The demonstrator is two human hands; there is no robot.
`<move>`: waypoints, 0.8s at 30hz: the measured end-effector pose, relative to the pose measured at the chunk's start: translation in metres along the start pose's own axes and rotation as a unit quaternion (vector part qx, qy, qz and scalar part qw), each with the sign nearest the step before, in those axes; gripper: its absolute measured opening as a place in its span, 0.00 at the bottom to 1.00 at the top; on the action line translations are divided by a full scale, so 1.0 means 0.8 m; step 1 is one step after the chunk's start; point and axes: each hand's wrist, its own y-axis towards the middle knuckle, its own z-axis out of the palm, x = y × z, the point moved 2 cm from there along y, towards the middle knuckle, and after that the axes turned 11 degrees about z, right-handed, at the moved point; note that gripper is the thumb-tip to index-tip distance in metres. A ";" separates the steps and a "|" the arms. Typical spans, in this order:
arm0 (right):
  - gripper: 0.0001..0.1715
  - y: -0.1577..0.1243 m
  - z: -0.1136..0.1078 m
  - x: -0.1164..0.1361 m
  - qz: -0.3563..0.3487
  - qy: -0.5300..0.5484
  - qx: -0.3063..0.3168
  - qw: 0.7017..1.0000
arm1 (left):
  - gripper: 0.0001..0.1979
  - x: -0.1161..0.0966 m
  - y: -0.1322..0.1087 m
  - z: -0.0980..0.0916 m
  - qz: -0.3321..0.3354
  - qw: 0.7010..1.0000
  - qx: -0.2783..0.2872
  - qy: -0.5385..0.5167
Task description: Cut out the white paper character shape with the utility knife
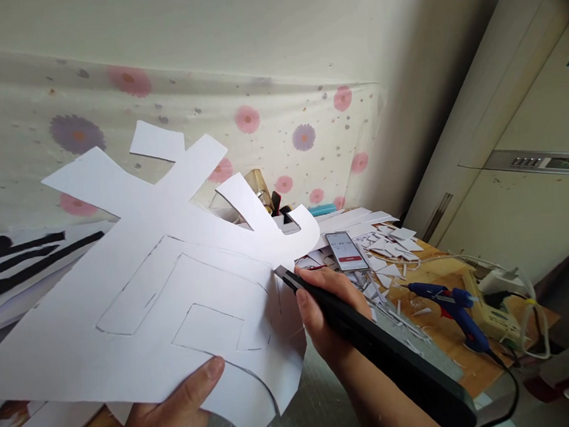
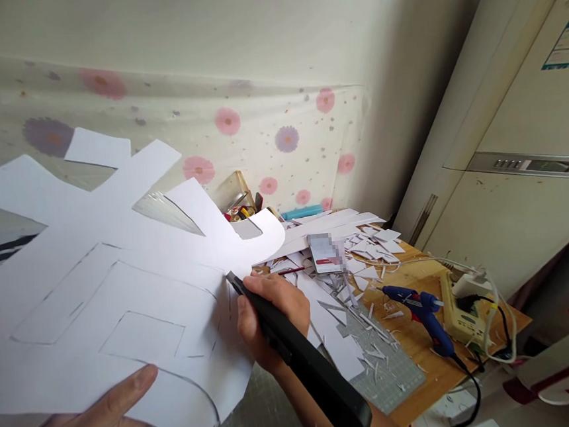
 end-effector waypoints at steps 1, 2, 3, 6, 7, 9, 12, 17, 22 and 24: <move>0.12 0.000 0.000 0.000 0.000 0.004 -0.001 1.000 | 0.49 0.001 -0.001 0.000 -0.003 1.000 -0.003 0.003; 0.12 0.000 -0.001 0.001 0.001 0.008 0.000 1.000 | 0.49 0.002 -0.001 0.000 -0.002 1.000 -0.013 0.000; 0.12 0.000 -0.001 0.001 0.001 0.010 0.003 1.000 | 0.48 0.003 -0.002 0.001 -0.001 1.000 -0.026 -0.006; 0.13 0.001 -0.002 0.003 0.008 0.009 0.020 1.000 | 0.47 0.007 -0.005 0.003 0.007 0.996 -0.077 -0.041; 0.13 0.002 -0.003 0.003 0.010 0.010 0.023 1.000 | 0.46 0.008 -0.006 0.004 0.008 0.995 -0.088 -0.050; 0.12 0.002 -0.003 0.004 0.009 0.015 0.020 1.000 | 0.44 0.009 -0.008 0.006 0.010 0.995 -0.085 -0.051; 0.12 0.004 -0.004 0.006 0.003 0.023 0.011 1.000 | 0.37 0.008 -0.010 0.006 0.034 0.998 -0.044 0.012; 0.12 0.005 -0.004 0.009 0.015 0.033 0.005 0.999 | 0.28 0.011 -0.007 0.003 0.069 0.996 -0.018 0.050; 0.11 0.003 -0.006 0.007 0.043 0.037 0.014 0.998 | 0.30 0.020 -0.003 -0.003 0.090 0.996 0.002 0.024; 0.11 0.002 -0.007 0.005 0.054 0.051 0.017 0.997 | 0.30 0.022 -0.003 -0.004 0.094 0.995 -0.022 0.025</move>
